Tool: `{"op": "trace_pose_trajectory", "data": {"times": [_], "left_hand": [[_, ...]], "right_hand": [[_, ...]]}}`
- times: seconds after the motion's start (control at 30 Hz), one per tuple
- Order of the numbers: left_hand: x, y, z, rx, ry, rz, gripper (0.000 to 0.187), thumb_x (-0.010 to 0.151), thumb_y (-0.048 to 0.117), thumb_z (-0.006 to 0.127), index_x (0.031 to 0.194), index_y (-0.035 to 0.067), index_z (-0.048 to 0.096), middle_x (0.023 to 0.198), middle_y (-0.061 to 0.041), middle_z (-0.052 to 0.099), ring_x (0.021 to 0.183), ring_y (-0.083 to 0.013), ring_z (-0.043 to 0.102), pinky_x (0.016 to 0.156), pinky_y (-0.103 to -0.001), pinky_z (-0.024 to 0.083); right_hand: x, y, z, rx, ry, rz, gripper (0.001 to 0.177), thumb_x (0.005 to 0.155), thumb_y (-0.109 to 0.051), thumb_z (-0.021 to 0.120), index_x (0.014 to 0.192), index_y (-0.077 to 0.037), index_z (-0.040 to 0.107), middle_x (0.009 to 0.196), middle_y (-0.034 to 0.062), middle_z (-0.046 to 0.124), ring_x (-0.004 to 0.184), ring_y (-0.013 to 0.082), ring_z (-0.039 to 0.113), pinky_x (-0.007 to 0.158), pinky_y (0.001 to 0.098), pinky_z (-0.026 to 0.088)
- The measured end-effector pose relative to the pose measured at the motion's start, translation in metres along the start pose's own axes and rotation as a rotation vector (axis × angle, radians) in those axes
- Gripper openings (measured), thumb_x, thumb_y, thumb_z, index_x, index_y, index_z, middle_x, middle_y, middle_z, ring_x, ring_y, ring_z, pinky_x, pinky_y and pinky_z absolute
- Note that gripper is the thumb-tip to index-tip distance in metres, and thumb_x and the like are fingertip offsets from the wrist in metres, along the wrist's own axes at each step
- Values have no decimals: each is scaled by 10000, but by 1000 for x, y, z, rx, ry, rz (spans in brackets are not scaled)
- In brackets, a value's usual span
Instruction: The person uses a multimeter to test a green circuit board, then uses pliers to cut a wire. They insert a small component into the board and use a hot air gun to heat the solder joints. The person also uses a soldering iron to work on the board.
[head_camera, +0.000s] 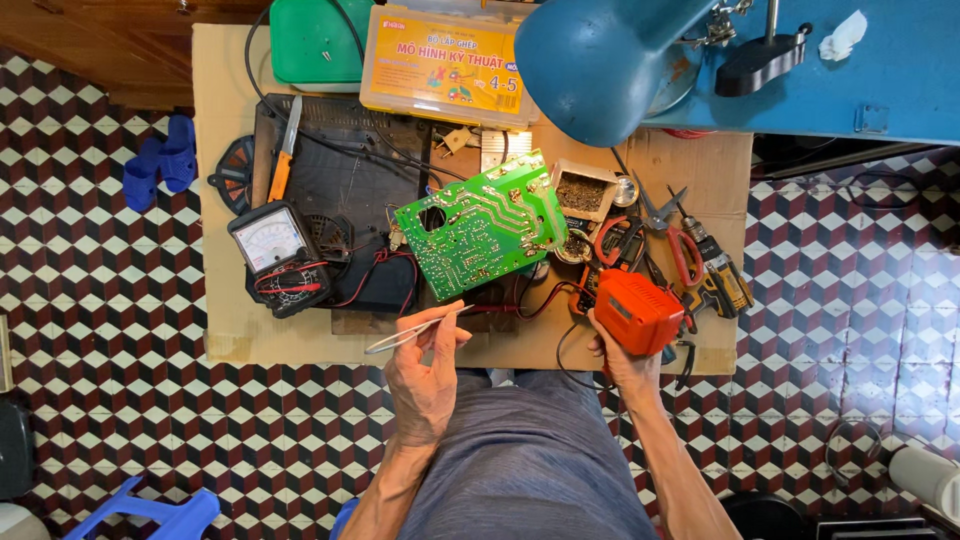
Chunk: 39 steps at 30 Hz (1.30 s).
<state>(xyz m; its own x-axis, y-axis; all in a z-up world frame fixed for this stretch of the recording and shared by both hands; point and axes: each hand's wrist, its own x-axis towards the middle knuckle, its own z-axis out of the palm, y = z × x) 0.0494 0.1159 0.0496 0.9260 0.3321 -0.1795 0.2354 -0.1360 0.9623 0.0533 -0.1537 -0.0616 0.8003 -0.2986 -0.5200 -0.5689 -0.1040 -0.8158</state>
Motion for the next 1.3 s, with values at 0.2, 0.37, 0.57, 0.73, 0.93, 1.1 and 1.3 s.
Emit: {"op": "trace_pose_trajectory", "data": {"times": [0.2,0.37,0.57,0.73,0.93,1.1,1.3], "left_hand": [[-3,-6,-11,16,8,10,189,1026,130,613,1188,50,667,889,-55,747,821,-115,744,720,-250,596],[-3,-9,-16,4,-21,41,186,1037,138,601,1195,55,654,909,-52,745,835,-109,742,731,-248,608],[-1,-6,-18,0,-29,40,191,1038,143,597,1195,54,660,899,-52,745,821,-108,738,722,-248,601],[1,0,-20,24,-30,-19,209,1043,158,590,1193,43,677,867,-62,751,803,-112,735,714,-252,574],[23,5,-20,-60,-29,55,192,1070,139,571,1191,14,653,922,-64,749,833,-115,724,763,-249,583],[31,8,-13,-98,-59,101,190,1058,129,565,1170,-7,635,1024,-65,746,843,-118,735,741,-247,588],[26,-1,-10,-157,-122,110,203,1088,126,523,1216,-15,594,1103,-96,759,908,-118,729,818,-257,615]], "right_hand": [[9,16,10,119,59,8,359,854,-193,804,1133,-24,655,753,38,677,572,118,635,524,260,529],[16,25,13,74,85,49,353,853,-203,814,1115,-8,678,703,67,676,552,136,630,518,271,525],[15,23,16,24,100,83,340,861,-222,821,1077,11,702,675,81,677,540,145,628,525,273,528],[-10,-5,16,185,105,-25,360,846,-187,792,1137,-40,638,803,22,670,568,123,641,515,260,542],[-45,-36,1,348,15,-20,285,901,-128,763,1121,18,653,818,72,647,567,146,624,502,278,541],[-74,-65,-4,457,-128,7,336,907,-177,715,1140,59,663,785,72,634,548,147,634,462,276,525],[-93,-96,2,529,-213,74,394,908,-189,701,1162,105,637,806,75,625,556,135,610,450,268,509]]}}
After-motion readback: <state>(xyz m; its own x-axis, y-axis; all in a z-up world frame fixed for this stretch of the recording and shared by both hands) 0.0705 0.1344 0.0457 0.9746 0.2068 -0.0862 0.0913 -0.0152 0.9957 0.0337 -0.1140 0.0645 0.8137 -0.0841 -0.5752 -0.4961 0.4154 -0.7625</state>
